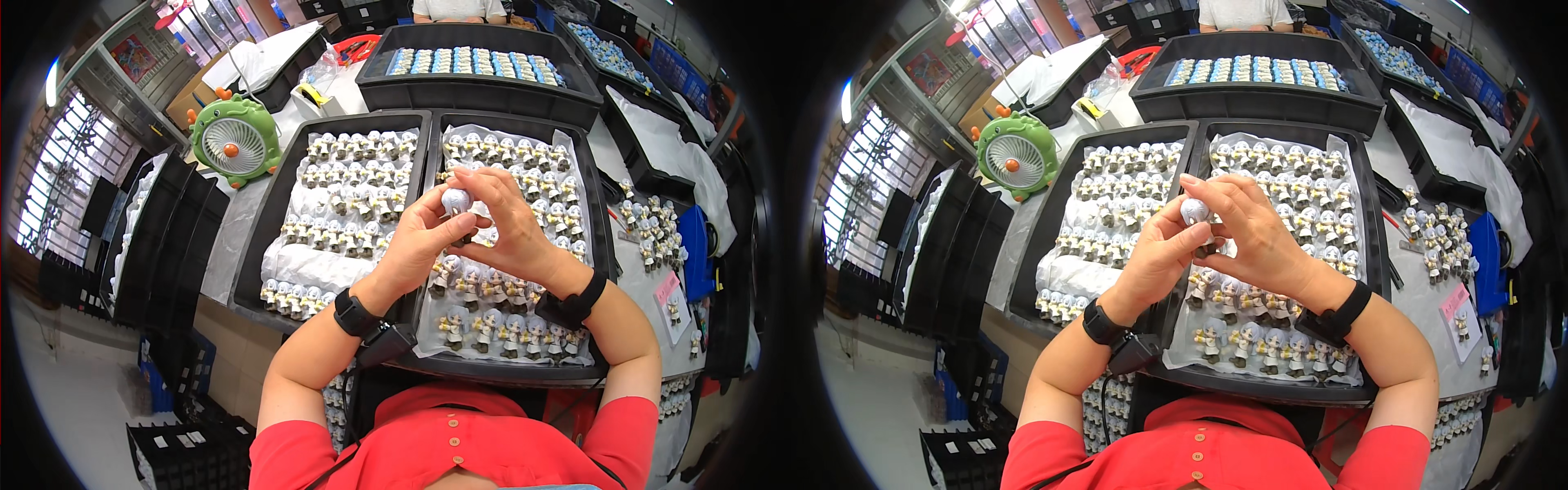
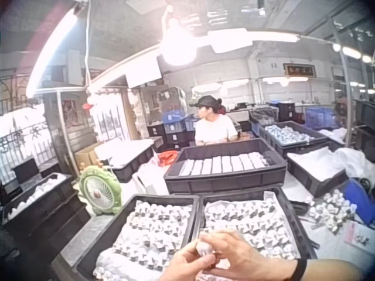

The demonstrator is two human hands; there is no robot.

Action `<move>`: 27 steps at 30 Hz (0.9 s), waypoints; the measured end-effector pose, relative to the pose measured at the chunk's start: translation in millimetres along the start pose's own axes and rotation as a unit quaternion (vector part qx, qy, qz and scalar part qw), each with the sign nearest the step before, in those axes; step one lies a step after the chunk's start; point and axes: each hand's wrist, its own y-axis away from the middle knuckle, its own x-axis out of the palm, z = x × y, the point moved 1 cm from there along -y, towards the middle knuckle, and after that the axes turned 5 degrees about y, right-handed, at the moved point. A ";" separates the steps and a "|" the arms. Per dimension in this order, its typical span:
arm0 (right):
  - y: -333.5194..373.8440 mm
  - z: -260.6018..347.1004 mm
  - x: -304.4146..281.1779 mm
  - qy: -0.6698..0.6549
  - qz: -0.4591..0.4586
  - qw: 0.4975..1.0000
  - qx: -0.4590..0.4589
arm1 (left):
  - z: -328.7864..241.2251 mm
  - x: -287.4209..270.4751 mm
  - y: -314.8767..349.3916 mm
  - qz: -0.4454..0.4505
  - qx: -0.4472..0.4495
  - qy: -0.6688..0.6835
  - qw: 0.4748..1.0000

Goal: The person picks up small figurines from a tray, rotates them to inspect details, and places them back. The person handles the figurines one at a time, examining them closely before returning them to the tray.

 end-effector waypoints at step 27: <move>0.1 -1.5 -0.7 0.035 0.025 0.999 0.019 | -1.7 -5.4 -1.0 0.050 -0.077 0.115 0.989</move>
